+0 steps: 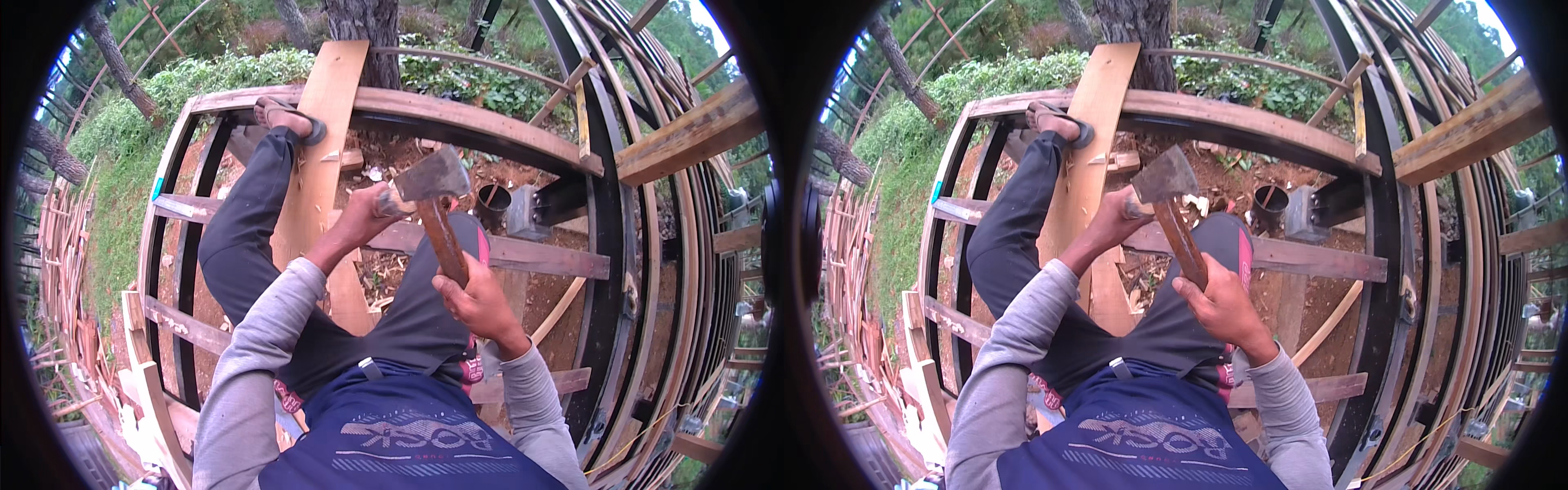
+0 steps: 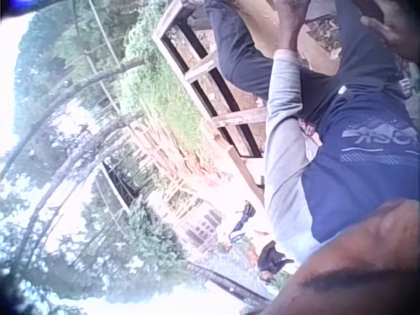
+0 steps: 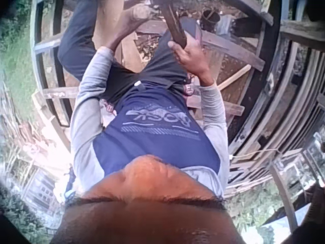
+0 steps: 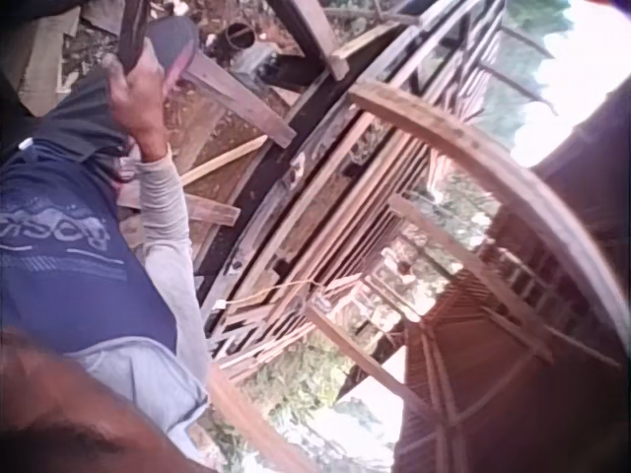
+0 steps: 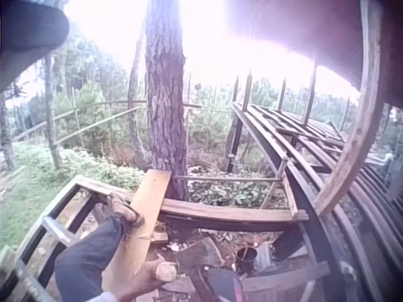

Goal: The person carves a notch into a piece of wood using a chisel and a hammer while sitting on the frame of a wooden structure.

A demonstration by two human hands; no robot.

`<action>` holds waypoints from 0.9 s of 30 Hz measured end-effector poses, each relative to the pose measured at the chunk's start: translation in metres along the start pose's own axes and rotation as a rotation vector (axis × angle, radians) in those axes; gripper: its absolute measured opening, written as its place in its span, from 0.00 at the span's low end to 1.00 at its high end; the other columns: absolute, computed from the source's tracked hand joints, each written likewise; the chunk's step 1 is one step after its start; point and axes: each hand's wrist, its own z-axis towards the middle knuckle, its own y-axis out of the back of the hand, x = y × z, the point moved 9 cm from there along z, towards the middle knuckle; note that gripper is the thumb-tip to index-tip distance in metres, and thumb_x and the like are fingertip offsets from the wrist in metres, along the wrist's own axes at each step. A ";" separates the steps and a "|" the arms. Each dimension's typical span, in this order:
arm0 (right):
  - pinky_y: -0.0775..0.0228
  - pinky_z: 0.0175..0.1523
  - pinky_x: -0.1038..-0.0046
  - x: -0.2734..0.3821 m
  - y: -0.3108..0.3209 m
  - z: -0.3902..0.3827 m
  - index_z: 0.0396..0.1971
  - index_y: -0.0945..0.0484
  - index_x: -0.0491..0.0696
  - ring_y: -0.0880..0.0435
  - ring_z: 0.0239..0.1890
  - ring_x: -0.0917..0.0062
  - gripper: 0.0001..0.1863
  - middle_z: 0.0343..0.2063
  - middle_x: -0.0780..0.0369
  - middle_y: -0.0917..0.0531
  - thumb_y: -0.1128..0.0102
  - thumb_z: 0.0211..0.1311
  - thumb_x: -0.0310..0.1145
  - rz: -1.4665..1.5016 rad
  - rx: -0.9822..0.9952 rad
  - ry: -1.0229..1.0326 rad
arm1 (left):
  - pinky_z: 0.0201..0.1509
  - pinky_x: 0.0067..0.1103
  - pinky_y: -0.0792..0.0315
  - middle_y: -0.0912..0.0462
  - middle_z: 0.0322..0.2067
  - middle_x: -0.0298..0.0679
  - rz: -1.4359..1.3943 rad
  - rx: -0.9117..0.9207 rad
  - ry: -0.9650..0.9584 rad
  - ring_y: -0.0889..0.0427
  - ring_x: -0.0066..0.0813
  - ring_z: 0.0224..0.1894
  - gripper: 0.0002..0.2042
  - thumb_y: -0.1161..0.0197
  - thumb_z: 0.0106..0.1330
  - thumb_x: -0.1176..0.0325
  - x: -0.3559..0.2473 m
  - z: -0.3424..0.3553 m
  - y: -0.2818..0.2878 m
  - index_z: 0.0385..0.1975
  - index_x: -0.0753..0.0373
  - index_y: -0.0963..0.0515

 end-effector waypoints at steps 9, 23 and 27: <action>0.35 0.22 0.80 -0.090 0.057 -0.022 0.42 0.31 0.46 0.29 0.18 0.87 0.12 0.22 0.69 0.27 0.37 0.74 0.35 0.529 -0.317 -0.236 | 0.70 0.40 0.31 0.18 0.45 0.42 -0.432 -0.466 0.231 0.21 0.43 0.61 0.10 0.31 0.70 0.68 0.055 -0.119 0.094 0.38 0.63 0.27; 0.34 0.22 0.79 -0.190 0.023 -0.039 0.44 0.32 0.45 0.29 0.19 0.87 0.13 0.22 0.69 0.27 0.40 0.76 0.38 0.526 -0.198 -0.452 | 0.28 0.17 0.29 0.23 0.23 0.32 -0.137 -0.168 0.183 0.23 0.17 0.24 0.13 0.31 0.70 0.64 -0.012 0.074 0.046 0.36 0.63 0.29; 0.33 0.22 0.79 -0.189 0.020 -0.044 0.44 0.32 0.45 0.29 0.19 0.87 0.13 0.23 0.69 0.27 0.40 0.76 0.38 0.537 -0.196 -0.471 | 0.29 0.18 0.27 0.19 0.23 0.30 -0.048 -0.045 0.288 0.21 0.15 0.26 0.19 0.25 0.64 0.53 0.004 0.075 0.014 0.28 0.63 0.21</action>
